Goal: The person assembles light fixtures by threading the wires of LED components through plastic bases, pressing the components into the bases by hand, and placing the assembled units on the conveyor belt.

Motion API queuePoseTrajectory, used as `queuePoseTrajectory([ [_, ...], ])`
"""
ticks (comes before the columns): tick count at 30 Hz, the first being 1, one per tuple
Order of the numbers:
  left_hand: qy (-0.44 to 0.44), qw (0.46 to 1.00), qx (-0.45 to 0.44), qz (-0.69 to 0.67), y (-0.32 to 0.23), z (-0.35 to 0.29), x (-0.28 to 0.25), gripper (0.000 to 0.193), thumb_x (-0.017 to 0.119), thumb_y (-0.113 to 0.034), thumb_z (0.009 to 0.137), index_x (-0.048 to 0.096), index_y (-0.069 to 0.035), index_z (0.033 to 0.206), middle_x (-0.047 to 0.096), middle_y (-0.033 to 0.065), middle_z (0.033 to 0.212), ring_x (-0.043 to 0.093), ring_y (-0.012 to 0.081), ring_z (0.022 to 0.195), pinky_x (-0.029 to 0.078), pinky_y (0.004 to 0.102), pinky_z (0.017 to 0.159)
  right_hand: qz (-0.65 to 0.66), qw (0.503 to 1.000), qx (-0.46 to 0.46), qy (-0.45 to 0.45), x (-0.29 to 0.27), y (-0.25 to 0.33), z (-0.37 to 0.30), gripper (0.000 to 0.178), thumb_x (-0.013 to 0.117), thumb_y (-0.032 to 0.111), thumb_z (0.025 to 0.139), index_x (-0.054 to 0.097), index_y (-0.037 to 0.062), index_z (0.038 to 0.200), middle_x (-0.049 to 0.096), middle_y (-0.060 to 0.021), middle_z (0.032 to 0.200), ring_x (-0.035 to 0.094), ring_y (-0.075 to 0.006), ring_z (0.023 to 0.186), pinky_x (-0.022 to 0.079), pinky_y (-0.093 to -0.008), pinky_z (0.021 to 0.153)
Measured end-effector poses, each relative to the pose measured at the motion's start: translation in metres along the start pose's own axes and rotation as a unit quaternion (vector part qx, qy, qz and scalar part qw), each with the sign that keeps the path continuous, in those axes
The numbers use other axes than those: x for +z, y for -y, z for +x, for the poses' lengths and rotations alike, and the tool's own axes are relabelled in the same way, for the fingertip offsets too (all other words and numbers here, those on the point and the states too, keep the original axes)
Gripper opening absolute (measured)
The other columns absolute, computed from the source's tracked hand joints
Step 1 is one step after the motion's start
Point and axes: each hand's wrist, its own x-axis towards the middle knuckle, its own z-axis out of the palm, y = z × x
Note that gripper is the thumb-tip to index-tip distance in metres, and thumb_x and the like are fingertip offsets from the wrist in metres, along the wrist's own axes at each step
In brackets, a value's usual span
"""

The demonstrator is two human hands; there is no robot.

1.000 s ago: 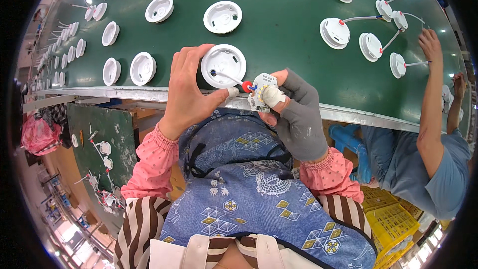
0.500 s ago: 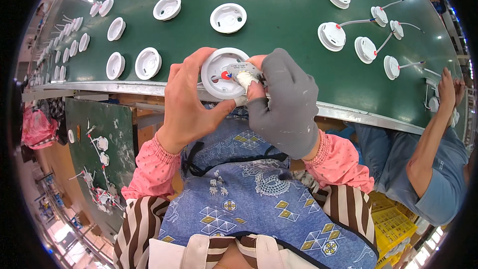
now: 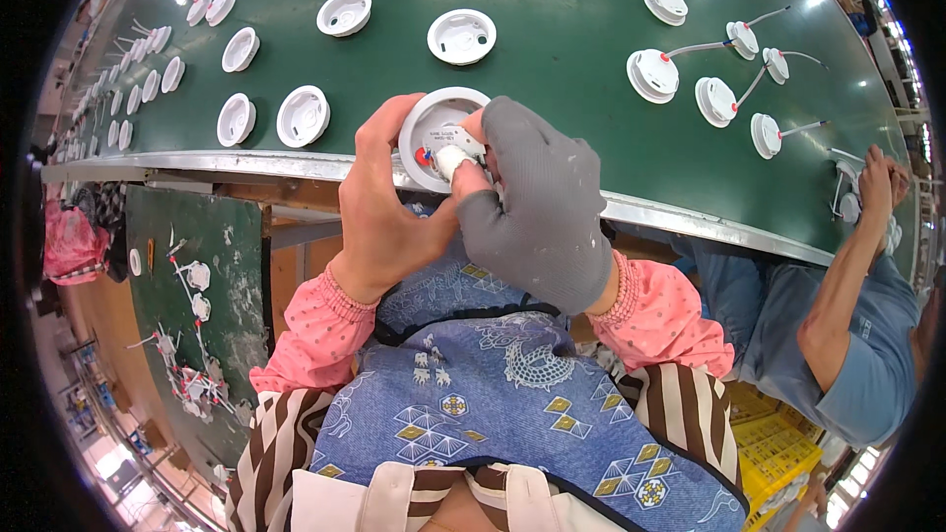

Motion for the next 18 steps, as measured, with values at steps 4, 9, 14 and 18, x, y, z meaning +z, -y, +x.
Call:
queuePoseTrajectory([
  [4, -0.010, 0.999, 0.028, -0.031, 0.003, 0.001, 0.002, 0.079, 0.087, -0.005, 0.065, 0.049, -0.001, 0.135, 0.061, 0.0162, 0.123, 0.066, 0.0317, 0.099, 0.055, 0.0371, 0.081, -0.023, 1.000, -0.018, -0.010, 0.001, -0.004, -0.001, 0.026, 0.069, 0.004, 0.075, 0.060, 0.0015, 0.099, 0.062, -0.0150, 0.078, 0.065, -0.0334, 0.065, 0.049, -0.0388, 0.054],
  [9, 0.062, 0.991, -0.036, -0.117, 0.006, 0.004, -0.008, 0.079, 0.084, -0.001, 0.067, 0.048, -0.003, 0.136, 0.062, 0.0150, 0.122, 0.069, 0.0257, 0.099, 0.058, 0.0360, 0.079, -0.131, 0.978, -0.160, 0.005, -0.006, -0.001, 0.003, 0.028, 0.070, 0.004, 0.071, 0.063, 0.0029, 0.098, 0.063, -0.0117, 0.085, 0.064, -0.0322, 0.068, 0.047, -0.0390, 0.056],
  [14, 0.140, 0.951, -0.112, -0.250, 0.011, 0.005, -0.018, 0.083, 0.080, 0.005, 0.068, 0.043, -0.004, 0.142, 0.061, 0.0107, 0.126, 0.066, 0.0216, 0.113, 0.055, 0.0350, 0.095, -0.142, 0.970, -0.196, -0.017, -0.004, -0.002, -0.001, 0.033, 0.072, 0.008, 0.071, 0.062, 0.0050, 0.102, 0.064, -0.0131, 0.095, 0.066, -0.0324, 0.076, 0.046, -0.0413, 0.057],
  [18, 0.140, 0.940, -0.108, -0.291, 0.010, 0.007, -0.023, 0.088, 0.073, 0.011, 0.072, 0.037, -0.004, 0.151, 0.060, 0.0100, 0.128, 0.063, 0.0231, 0.119, 0.052, 0.0349, 0.101, -0.135, 0.968, -0.208, -0.036, -0.001, -0.004, -0.005, 0.040, 0.073, 0.011, 0.072, 0.059, 0.0061, 0.110, 0.064, -0.0137, 0.100, 0.066, -0.0319, 0.078, 0.045, -0.0419, 0.058],
])
